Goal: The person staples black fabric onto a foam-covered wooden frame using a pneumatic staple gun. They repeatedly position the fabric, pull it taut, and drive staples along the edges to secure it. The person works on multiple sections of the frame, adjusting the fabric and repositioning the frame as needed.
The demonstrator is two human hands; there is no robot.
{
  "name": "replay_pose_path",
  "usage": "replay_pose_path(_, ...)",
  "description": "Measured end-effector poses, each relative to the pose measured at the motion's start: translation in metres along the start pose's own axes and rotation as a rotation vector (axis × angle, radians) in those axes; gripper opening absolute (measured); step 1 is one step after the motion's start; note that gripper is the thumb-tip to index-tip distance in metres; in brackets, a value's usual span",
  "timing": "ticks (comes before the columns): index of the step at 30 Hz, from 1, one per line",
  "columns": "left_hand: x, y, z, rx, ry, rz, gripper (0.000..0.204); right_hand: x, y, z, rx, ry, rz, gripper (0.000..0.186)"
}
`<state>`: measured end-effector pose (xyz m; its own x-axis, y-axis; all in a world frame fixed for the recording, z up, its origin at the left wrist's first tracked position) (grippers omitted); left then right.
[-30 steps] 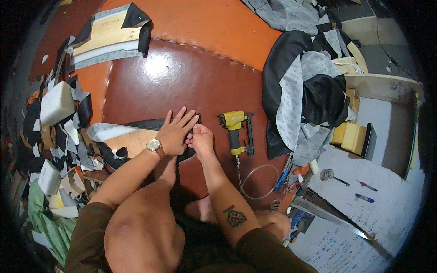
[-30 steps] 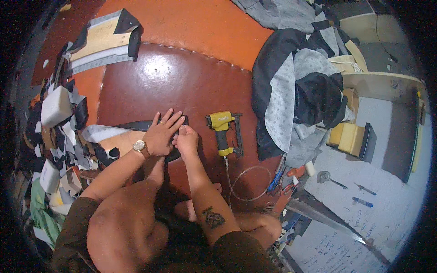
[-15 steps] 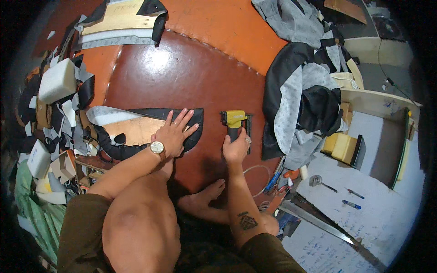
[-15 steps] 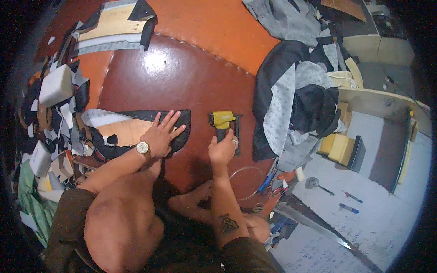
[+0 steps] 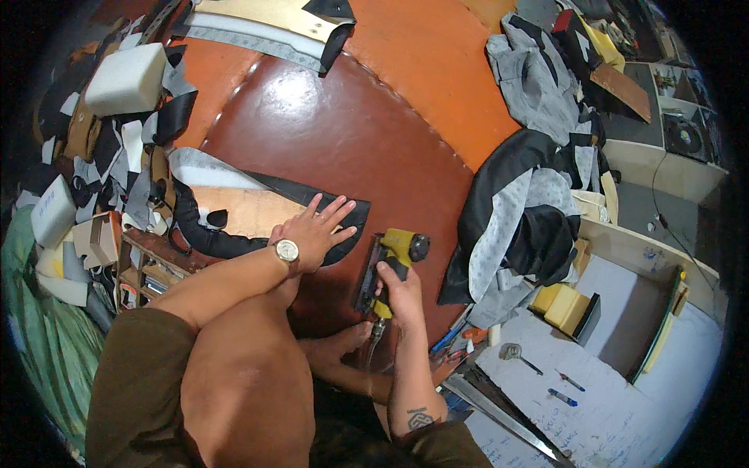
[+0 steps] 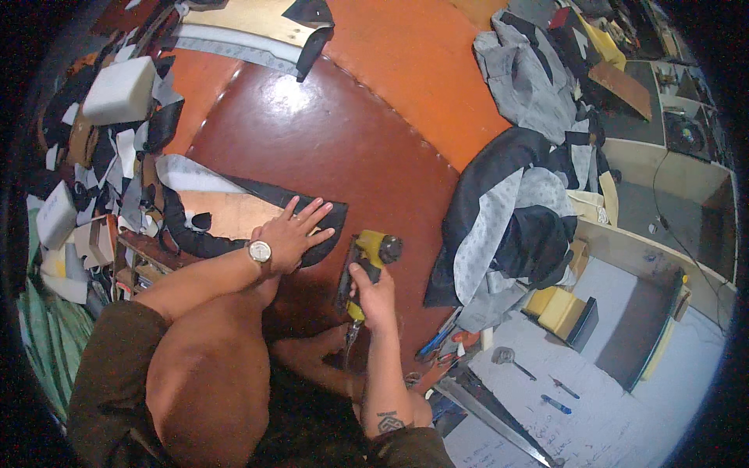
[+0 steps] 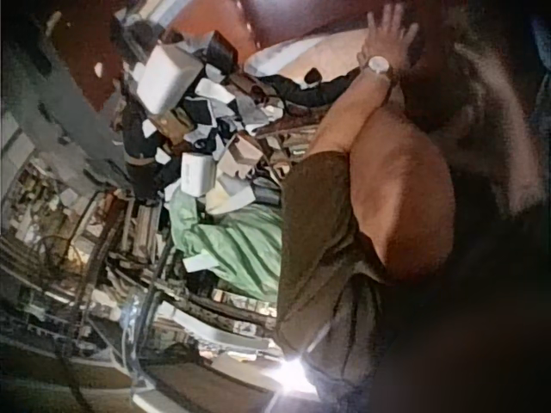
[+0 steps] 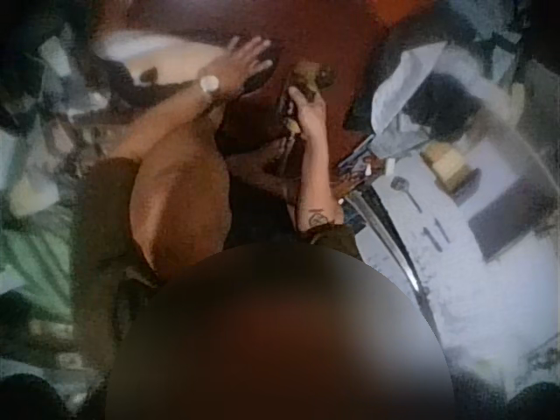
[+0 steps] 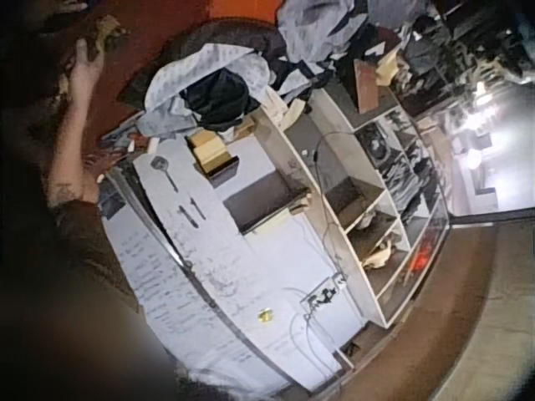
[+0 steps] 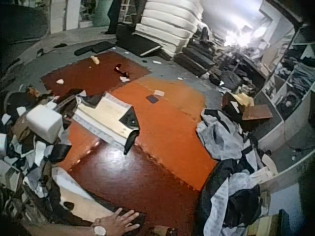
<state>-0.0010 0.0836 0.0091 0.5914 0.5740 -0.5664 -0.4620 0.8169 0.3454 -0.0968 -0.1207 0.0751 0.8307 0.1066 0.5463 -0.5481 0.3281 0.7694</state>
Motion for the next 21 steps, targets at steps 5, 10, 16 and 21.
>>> replay_pose_path(5, 0.0, -0.003, -0.001, -0.008, -0.021, -0.017, 0.069, 0.001, 0.001, -0.025, -0.002, 0.033, 0.052, 0.019)
replay_pose_path(10, 0.004, -0.004, -0.01, -0.045, -0.008, -0.022, 0.076, 0.008, -0.002, -0.038, -0.108, 0.297, 0.108, 0.023)
replay_pose_path(16, 0.006, -0.004, -0.003, -0.023, -0.002, -0.045, 0.072, -0.016, -0.013, -0.046, -0.16, 0.537, 0.132, 0.034)
replay_pose_path(21, 0.01, -0.004, -0.008, -0.061, 0.045, -0.076, 0.067, -0.021, -0.015, -0.047, -0.156, 0.529, 0.114, 0.035)
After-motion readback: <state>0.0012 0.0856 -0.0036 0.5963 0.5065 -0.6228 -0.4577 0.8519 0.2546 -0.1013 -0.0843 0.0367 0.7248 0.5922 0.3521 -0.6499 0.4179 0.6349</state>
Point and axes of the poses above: each hand's wrist, its own y-axis away from the middle knuckle, its own z-axis out of the back of the hand, x = y × z, the point moved 2 cm from there along -y, towards the middle knuckle, and after that the axes turned 13 degrees about y, right-handed, at the moved point
